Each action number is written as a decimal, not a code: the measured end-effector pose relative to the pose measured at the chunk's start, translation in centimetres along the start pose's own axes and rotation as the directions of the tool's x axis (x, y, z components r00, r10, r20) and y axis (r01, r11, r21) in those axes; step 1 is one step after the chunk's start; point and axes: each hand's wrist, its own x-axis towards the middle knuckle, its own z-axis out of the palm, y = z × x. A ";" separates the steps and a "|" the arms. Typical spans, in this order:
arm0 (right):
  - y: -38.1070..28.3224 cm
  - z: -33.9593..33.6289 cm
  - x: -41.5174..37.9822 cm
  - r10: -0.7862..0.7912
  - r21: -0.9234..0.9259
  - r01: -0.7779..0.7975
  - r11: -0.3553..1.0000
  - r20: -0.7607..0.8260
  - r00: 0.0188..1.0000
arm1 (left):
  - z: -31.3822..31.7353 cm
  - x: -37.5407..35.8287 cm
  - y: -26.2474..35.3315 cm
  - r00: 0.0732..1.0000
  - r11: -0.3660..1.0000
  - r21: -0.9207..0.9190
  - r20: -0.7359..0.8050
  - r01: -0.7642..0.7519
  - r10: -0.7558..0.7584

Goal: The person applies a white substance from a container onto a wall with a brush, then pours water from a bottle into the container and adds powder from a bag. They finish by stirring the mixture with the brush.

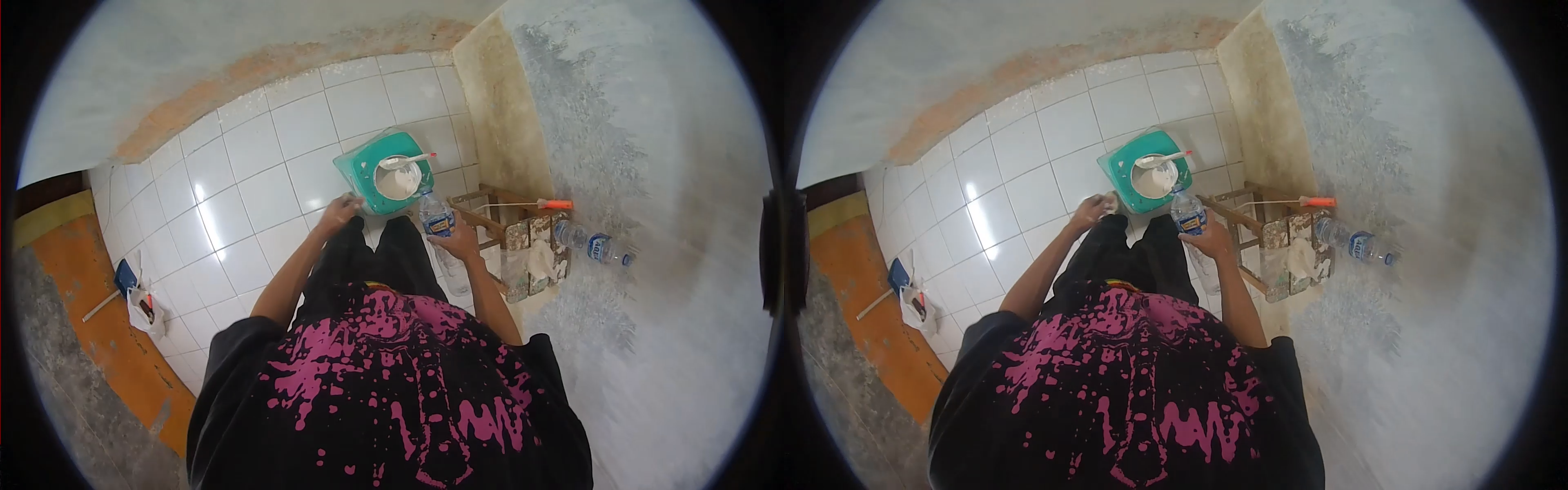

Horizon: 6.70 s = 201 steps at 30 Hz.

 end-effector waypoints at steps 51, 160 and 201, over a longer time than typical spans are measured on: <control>1.7 1.8 0.1 -0.055 0.339 0.125 0.932 -0.210 0.976 | 15.9 2.6 13.7 0.998 0.932 -0.361 0.035 -0.034 0.050; -48.5 1.8 0.9 -0.629 0.723 0.598 0.346 -0.293 0.720 | -23.2 -23.0 21.7 0.751 0.746 -0.439 -0.648 -0.500 0.123; -71.2 -7.3 9.0 -0.975 -0.074 0.990 0.117 0.182 0.129 | -42.4 -15.7 31.9 0.714 0.566 -0.526 -0.678 -0.636 0.173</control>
